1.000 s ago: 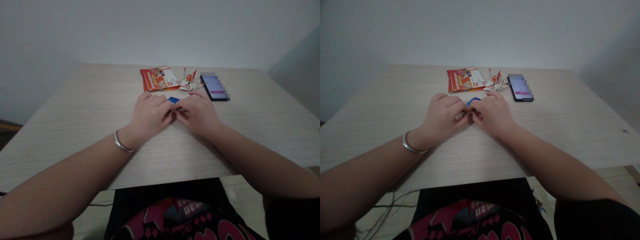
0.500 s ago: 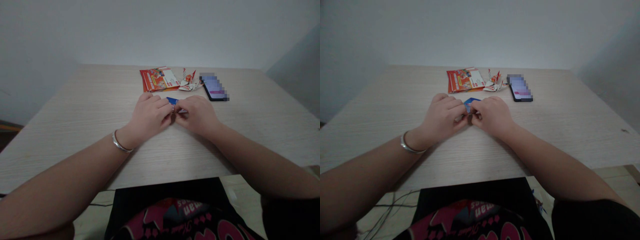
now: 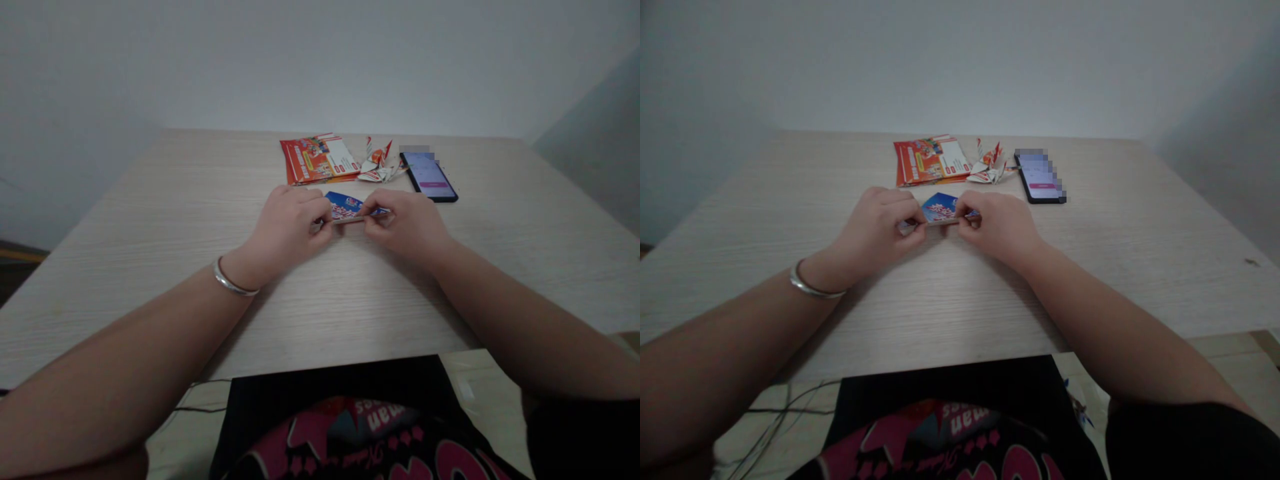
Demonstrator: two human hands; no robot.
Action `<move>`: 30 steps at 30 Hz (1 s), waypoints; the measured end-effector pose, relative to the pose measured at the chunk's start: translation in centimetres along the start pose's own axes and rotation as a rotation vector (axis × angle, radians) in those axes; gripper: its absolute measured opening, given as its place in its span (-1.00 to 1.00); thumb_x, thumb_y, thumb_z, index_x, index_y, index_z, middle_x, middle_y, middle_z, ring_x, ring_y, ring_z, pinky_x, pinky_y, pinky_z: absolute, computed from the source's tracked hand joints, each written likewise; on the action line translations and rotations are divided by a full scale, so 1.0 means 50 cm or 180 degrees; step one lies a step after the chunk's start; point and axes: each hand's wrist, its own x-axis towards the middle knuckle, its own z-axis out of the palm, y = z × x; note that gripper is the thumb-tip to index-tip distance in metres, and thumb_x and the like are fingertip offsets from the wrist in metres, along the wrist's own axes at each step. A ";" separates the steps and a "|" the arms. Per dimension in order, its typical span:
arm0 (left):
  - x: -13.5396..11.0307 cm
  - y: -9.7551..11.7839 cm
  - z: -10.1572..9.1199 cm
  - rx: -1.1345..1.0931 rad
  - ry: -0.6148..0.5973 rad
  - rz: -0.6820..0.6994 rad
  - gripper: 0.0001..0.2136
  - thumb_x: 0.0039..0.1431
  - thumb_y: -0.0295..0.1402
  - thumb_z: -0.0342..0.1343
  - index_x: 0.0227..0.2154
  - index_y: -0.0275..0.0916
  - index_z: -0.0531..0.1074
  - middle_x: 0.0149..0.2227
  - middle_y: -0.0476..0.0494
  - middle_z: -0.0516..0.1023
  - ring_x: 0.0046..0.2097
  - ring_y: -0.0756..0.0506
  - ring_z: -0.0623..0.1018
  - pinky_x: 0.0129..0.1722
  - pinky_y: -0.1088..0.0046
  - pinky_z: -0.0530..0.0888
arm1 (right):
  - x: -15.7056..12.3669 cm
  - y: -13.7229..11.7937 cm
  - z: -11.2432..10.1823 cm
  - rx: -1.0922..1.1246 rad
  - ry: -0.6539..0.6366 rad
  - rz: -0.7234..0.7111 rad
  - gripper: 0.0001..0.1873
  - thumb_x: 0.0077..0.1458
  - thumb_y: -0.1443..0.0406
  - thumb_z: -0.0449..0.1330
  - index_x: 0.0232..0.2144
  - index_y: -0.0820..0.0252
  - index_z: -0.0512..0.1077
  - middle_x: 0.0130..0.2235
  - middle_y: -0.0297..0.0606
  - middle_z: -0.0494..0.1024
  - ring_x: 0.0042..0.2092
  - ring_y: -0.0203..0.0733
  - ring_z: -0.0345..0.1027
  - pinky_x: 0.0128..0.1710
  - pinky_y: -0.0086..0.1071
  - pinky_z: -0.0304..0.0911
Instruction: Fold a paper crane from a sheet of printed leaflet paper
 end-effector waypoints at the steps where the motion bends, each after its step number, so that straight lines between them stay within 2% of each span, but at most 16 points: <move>1: 0.001 -0.002 0.001 -0.0036 -0.0021 0.0009 -0.83 0.24 -0.38 0.07 -0.46 -0.19 0.46 -0.41 -0.11 0.55 -0.30 -0.14 0.53 -0.23 0.26 0.37 | 0.000 0.002 -0.002 0.0038 -0.0020 0.0015 -0.83 0.14 0.26 0.22 -0.25 0.02 0.62 -0.25 -0.28 0.72 -0.23 -0.06 0.55 -0.29 -0.26 0.24; 6: 0.003 -0.009 -0.001 -0.0058 -0.0055 0.0187 -0.82 0.23 -0.40 0.05 -0.48 -0.19 0.46 -0.44 -0.11 0.53 -0.34 -0.12 0.50 -0.31 0.30 0.34 | 0.000 0.017 -0.006 0.0206 -0.0033 0.0044 -0.85 0.10 0.31 0.23 -0.28 0.03 0.60 -0.28 -0.31 0.70 -0.25 -0.07 0.56 -0.27 -0.25 0.30; 12: -0.003 -0.022 0.002 -0.0289 0.0038 0.0119 -0.86 0.16 -0.43 0.06 -0.50 -0.19 0.41 -0.47 -0.07 0.49 -0.37 -0.09 0.45 -0.33 0.34 0.31 | 0.003 0.045 -0.011 0.0382 -0.0044 0.0044 -0.85 0.13 0.33 0.20 -0.31 0.04 0.58 -0.25 -0.27 0.70 -0.19 -0.04 0.59 -0.15 -0.20 0.42; 22: -0.005 -0.031 0.007 -0.0540 0.0031 -0.0020 -0.90 0.12 -0.45 0.10 -0.50 -0.20 0.39 -0.46 -0.06 0.48 -0.40 -0.07 0.42 -0.35 0.37 0.27 | 0.004 0.074 -0.005 0.0720 0.0321 0.0027 -0.91 0.06 0.35 0.25 -0.39 0.02 0.52 -0.30 -0.29 0.68 -0.25 -0.05 0.58 -0.15 -0.15 0.47; 26: -0.008 -0.041 0.011 -0.0574 0.0099 -0.0279 -0.91 0.09 -0.45 0.12 -0.50 -0.20 0.39 -0.46 -0.04 0.49 -0.40 -0.06 0.41 -0.36 0.39 0.27 | 0.010 0.096 -0.003 0.1005 0.0510 0.0160 -0.94 0.06 0.32 0.21 -0.39 0.06 0.50 -0.31 -0.25 0.70 -0.28 -0.05 0.58 -0.18 -0.11 0.49; 28: -0.010 -0.044 0.014 -0.0699 0.0141 -0.0406 -0.92 0.10 -0.45 0.12 -0.49 -0.21 0.39 -0.44 -0.03 0.50 -0.40 -0.05 0.42 -0.35 0.41 0.29 | 0.012 0.097 0.001 0.1227 0.0669 0.0160 -0.92 0.08 0.29 0.19 -0.36 0.07 0.51 -0.26 -0.22 0.71 -0.22 -0.05 0.59 -0.13 -0.10 0.50; 30: -0.011 -0.046 0.019 -0.0807 0.0161 -0.0385 -0.92 0.11 -0.45 0.12 -0.47 -0.21 0.40 -0.42 -0.03 0.51 -0.38 -0.04 0.43 -0.34 0.42 0.32 | 0.012 0.088 0.007 0.1367 0.0619 -0.0086 -0.81 0.09 0.23 0.26 -0.22 0.09 0.57 -0.10 -0.20 0.73 -0.09 -0.04 0.60 -0.01 -0.09 0.50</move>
